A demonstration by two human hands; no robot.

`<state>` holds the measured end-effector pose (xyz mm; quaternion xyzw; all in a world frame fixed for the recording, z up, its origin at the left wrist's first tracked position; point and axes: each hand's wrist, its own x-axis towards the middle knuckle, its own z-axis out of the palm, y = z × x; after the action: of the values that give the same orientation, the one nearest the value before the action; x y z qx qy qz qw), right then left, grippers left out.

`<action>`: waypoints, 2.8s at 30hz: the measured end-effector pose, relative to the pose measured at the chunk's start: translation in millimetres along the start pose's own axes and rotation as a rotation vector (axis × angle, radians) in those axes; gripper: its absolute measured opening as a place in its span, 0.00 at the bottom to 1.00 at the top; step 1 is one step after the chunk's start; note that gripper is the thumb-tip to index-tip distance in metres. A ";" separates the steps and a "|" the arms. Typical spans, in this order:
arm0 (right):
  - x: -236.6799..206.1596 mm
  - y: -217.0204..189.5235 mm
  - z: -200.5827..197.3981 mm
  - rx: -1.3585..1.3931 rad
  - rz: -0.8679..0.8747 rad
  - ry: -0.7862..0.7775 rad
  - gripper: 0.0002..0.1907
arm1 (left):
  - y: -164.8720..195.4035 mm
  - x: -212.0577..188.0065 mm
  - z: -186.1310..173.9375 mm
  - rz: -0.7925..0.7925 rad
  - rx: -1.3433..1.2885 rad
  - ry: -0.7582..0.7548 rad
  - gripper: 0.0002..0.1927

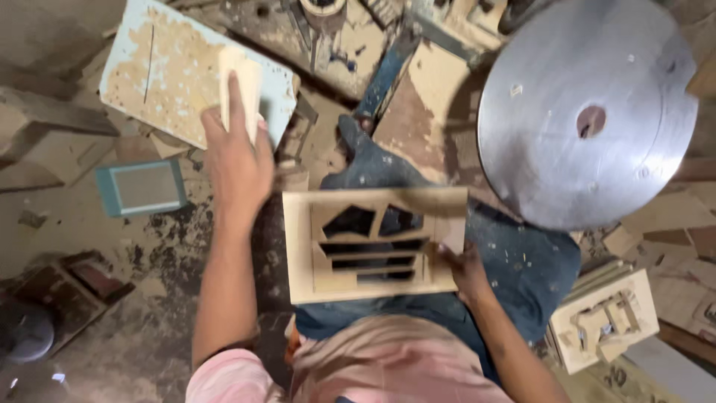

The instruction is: The person uses a bandsaw to cut intricate shapes into a rectangular piece of plywood. They guide the wood through the blade to create multiple internal cutouts, then remove the cut pieces and place them aside. The person then picks up a larger sheet of plywood and positions it on the bandsaw table.

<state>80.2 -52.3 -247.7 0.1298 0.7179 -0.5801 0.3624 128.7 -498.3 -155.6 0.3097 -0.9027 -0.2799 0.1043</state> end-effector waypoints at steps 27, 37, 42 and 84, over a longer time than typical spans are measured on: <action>2.2 -33.3 36.1 0.192 -0.162 -0.067 0.39 | 162.1 -148.0 57.5 0.322 0.129 -0.040 0.39; 2.0 -39.7 38.7 0.567 -0.128 -0.280 0.48 | 180.5 -175.9 105.3 0.460 0.129 -0.262 0.32; 2.5 -32.9 35.9 0.541 -0.142 -0.249 0.43 | 177.9 -172.9 106.3 0.411 0.034 -0.283 0.24; 1.8 -16.3 30.7 0.319 -0.033 0.113 0.26 | -103.3 34.5 100.3 -0.384 -0.075 0.187 0.36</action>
<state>80.4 -85.9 -238.8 0.2061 0.6379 -0.6844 0.2866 117.0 -542.7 -296.3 0.4964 -0.8026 -0.2979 0.1438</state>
